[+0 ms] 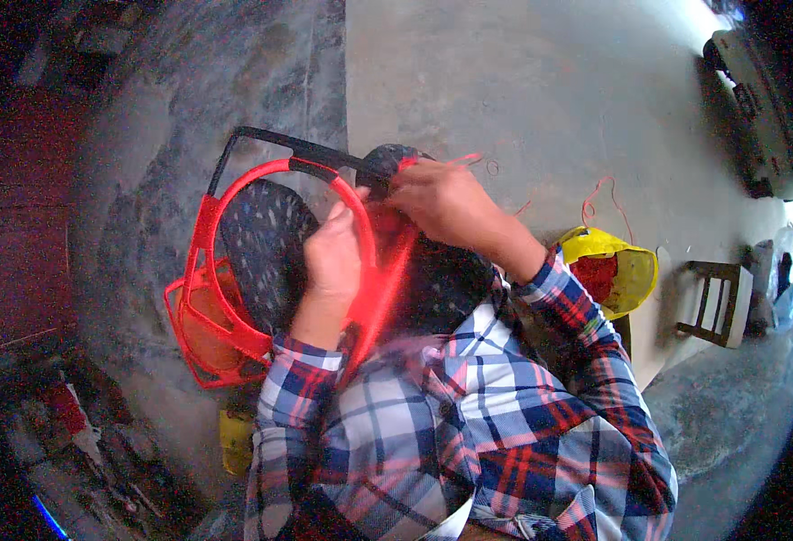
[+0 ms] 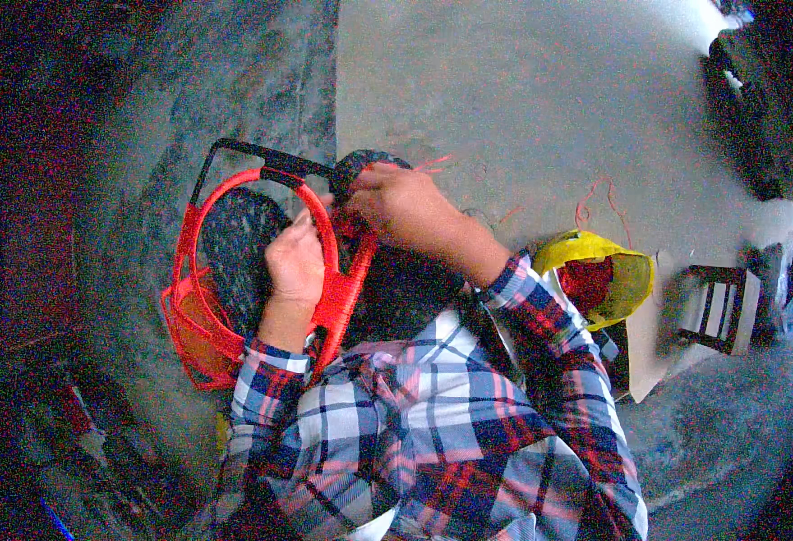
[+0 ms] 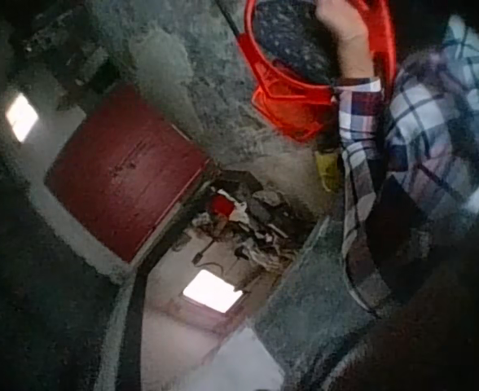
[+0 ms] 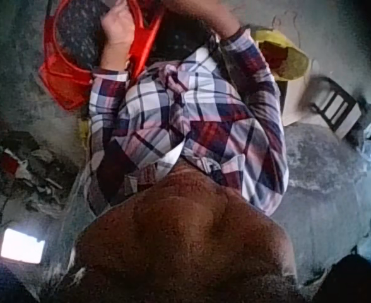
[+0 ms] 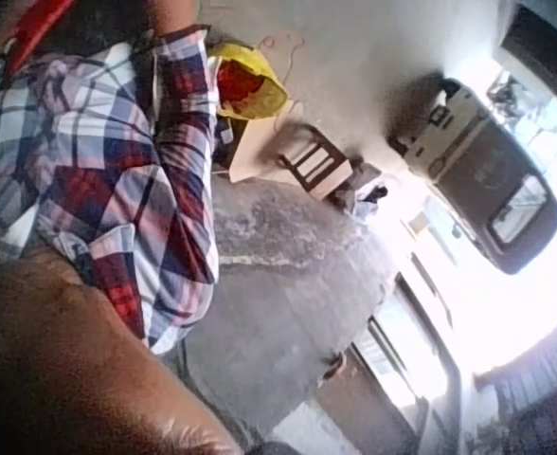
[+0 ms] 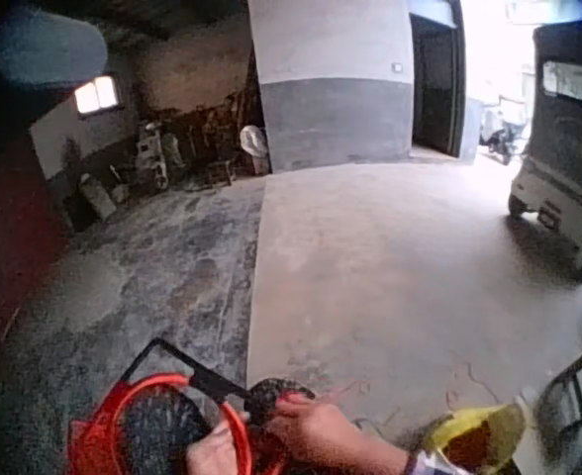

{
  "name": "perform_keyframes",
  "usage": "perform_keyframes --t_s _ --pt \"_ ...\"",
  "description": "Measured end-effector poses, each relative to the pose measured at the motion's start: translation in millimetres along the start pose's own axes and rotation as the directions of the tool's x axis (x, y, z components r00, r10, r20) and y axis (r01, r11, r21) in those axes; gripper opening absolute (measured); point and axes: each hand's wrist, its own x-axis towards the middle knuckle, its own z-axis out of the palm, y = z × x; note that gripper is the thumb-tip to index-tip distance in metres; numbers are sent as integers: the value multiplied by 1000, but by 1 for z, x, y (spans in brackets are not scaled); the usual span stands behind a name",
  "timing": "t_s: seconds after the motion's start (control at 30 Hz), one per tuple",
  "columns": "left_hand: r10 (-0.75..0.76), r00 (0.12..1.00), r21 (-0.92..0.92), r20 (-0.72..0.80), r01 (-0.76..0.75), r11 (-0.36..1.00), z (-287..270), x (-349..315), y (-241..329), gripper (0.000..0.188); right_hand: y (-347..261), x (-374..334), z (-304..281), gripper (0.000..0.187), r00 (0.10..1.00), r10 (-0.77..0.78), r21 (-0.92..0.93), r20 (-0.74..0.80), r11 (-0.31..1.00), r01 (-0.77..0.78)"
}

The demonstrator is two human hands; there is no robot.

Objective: The person wraps a red string around the frame of a red plastic chair by hand.

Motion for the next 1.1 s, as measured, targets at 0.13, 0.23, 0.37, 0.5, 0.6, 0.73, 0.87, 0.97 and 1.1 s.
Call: perform_keyframes --t_s 0.13,0.23,0.37,0.5,0.6,0.73,0.87,0.97,1.1 --pt "-237 963 163 131 214 963 -4 -3 9 63 8 -37 -6 12 767 622 723 -155 601 -342" --pt "-295 933 142 207 270 952 -9 1 7 67 6 -53 2 18 672 738 706 60 445 -551" --pt "-337 898 153 281 305 940 -5 3 5 73 -4 -49 20 27 784 616 570 76 619 -541" --pt "-334 897 146 291 303 942 -7 2 1 68 1 -56 25 26 779 579 657 243 493 -571" --pt "-417 890 181 184 386 905 -7 3 -1 47 1 -67 23 22 732 656 695 183 441 -568" --pt "-523 823 190 222 490 851 -5 4 -3 46 -6 -79 -13 23 696 717 828 -35 411 -381" --pt "-529 828 201 187 494 846 -10 4 -6 42 -64 -74 -79 16 567 818 909 99 -306 283" --pt "-495 834 204 244 455 867 -18 7 -7 39 -41 -115 -112 19 435 899 965 -53 -65 252" --pt "-497 824 194 272 459 867 -12 8 -7 38 -39 -129 -110 21 250 963 982 -102 57 182"
